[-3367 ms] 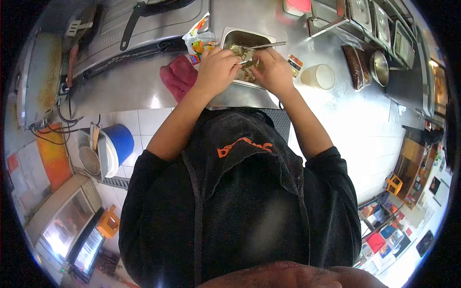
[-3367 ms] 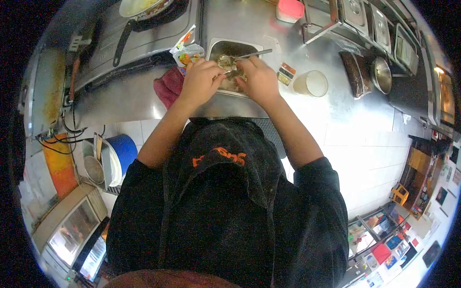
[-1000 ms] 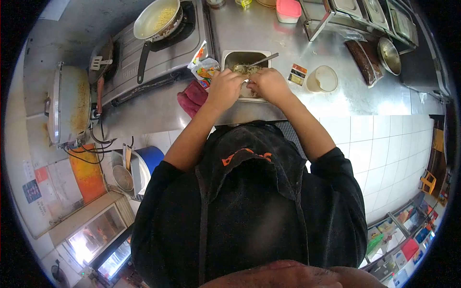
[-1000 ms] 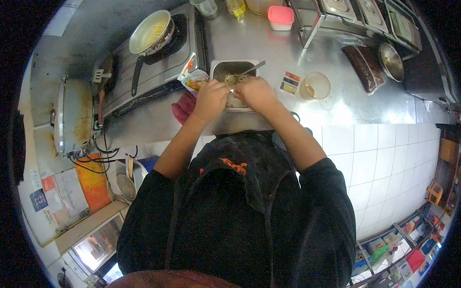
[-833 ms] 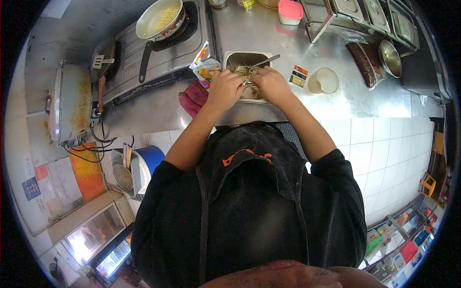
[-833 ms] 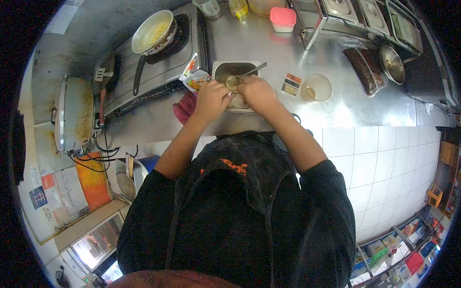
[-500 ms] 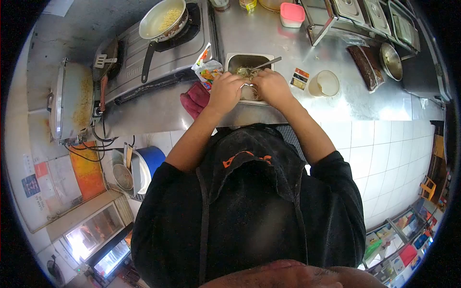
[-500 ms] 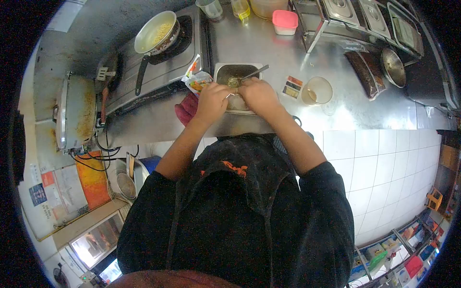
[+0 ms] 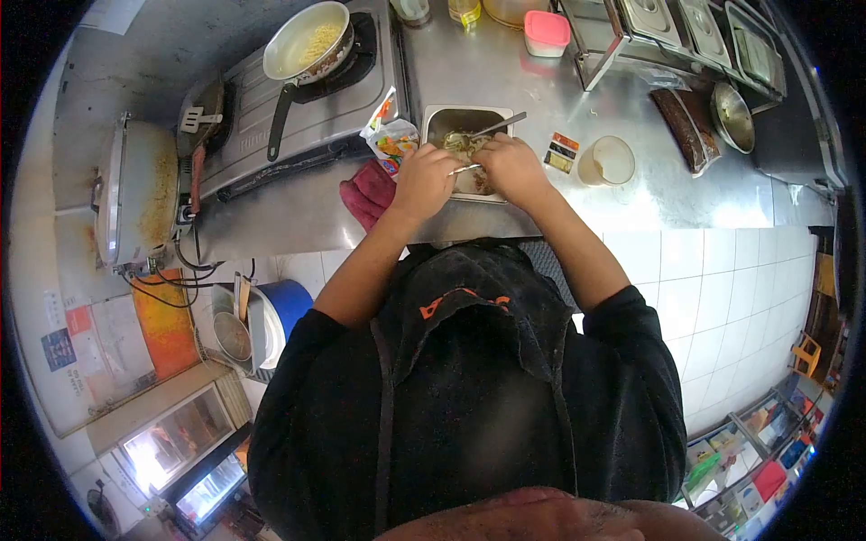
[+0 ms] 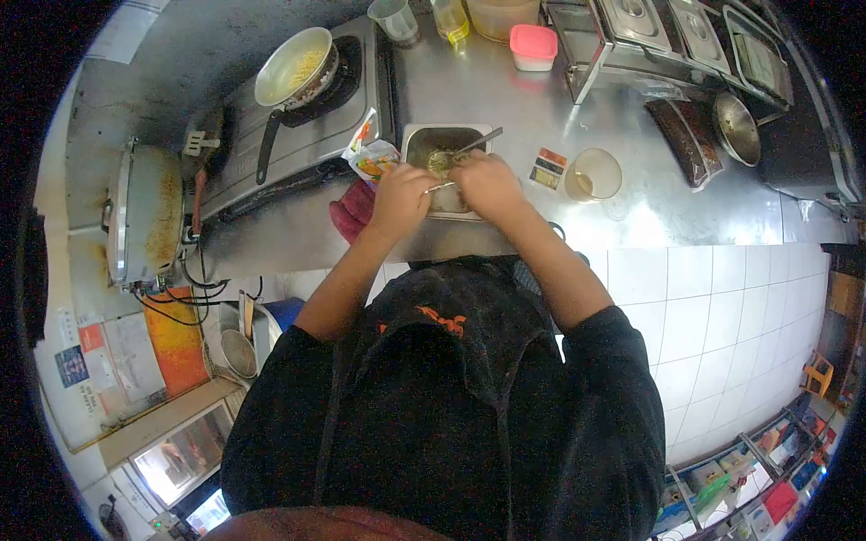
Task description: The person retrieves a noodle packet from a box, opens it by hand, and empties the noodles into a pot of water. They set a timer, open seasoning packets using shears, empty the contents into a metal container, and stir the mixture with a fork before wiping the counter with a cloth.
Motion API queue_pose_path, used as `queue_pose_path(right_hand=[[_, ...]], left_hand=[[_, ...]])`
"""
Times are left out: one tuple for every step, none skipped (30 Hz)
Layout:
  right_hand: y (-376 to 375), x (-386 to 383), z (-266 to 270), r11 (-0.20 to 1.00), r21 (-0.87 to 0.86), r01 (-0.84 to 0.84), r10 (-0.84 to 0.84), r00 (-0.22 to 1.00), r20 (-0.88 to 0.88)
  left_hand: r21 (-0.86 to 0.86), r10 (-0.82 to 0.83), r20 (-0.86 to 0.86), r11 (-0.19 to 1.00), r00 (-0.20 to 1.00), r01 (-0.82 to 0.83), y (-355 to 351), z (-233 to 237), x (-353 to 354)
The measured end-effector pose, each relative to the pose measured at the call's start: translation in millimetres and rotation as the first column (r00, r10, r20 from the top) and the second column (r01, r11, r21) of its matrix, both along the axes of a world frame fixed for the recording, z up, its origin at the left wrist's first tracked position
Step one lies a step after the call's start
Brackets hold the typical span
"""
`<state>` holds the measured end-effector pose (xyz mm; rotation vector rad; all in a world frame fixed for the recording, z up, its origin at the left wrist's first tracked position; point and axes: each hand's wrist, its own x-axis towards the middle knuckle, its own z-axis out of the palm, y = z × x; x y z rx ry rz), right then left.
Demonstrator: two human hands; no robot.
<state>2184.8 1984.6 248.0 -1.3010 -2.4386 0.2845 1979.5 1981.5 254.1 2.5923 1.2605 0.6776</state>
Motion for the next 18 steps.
queue_pose_path(right_hand=[[0,0,-2,1.0,0.01,-0.006,0.006,1.0,-0.029],[-1,0,-3,1.0,-0.002,-0.005,0.005,1.0,-0.027],[-3,-1,2,1.0,-0.015,-0.004,0.004,1.0,-0.026],[-4,-2,6,1.0,-0.027,-0.004,0.003,1.0,-0.025],[-3,-1,4,1.0,-0.019,0.001,-0.001,1.0,-0.008],[-2,2,2,1.0,-0.011,0.005,-0.005,1.0,0.008],[-1,2,1,1.0,-0.002,0.01,-0.01,1.0,0.023],[-1,2,-1,1.0,0.004,0.005,-0.005,1.0,-0.005],[-2,1,-1,1.0,0.009,0.0,0.0,0.999,-0.033],[-2,1,0,1.0,0.015,-0.004,0.005,0.998,-0.06],[-3,0,1,1.0,0.005,-0.007,0.007,0.998,-0.063],[-3,-1,4,1.0,-0.004,-0.01,0.009,0.998,-0.065],[-3,-1,7,1.0,-0.013,-0.013,0.012,0.998,-0.068],[-2,-1,4,1.0,-0.003,-0.017,0.017,0.998,-0.059],[0,0,2,1.0,0.006,-0.02,0.021,0.999,-0.049],[2,1,-1,1.0,0.014,-0.023,0.024,0.999,-0.039],[2,1,-4,1.0,0.004,-0.02,0.02,0.998,-0.051],[2,0,-2,1.0,-0.007,-0.018,0.017,0.998,-0.062]], left_hand=[[-0.033,-0.004,-0.029,0.999,1.0,0.003,0,2,-1],[-0.036,-0.009,-0.039,0.999,0.999,0.007,0,3,-1],[-0.04,-0.013,-0.049,0.999,0.999,0.011,0,3,-1],[-0.043,-0.017,-0.058,0.999,0.998,0.015,0,4,-1],[-0.004,-0.01,-0.016,1.0,1.0,0.01,1,0,0],[0.034,-0.005,0.026,0.999,1.0,0.004,1,-3,1],[0.073,-0.001,0.068,0.997,0.998,-0.004,1,-5,1],[0.028,-0.001,0.011,1.0,1.0,0.001,1,-7,-1],[-0.018,-0.004,-0.046,1.0,0.999,0.003,0,0,-1],[-0.063,-0.009,-0.103,0.998,0.995,0.002,0,4,-1],[-0.008,-0.002,-0.058,1.0,0.998,0.001,0,0,-1],[0.048,0.003,-0.013,0.999,1.0,-0.002,2,-3,2],[0.104,0.005,0.033,0.995,0.999,-0.008,3,-6,2],[0.074,0.0,0.013,0.997,1.0,-0.001,3,-7,0],[0.042,-0.006,-0.006,0.999,1.0,0.006,2,-2,-1],[0.01,-0.013,-0.025,1.0,1.0,0.013,2,3,-2],[0.007,-0.007,-0.046,1.0,0.999,0.007,2,6,-1],[0.004,0.001,-0.067,1.0,0.998,0.0,2,8,0]])
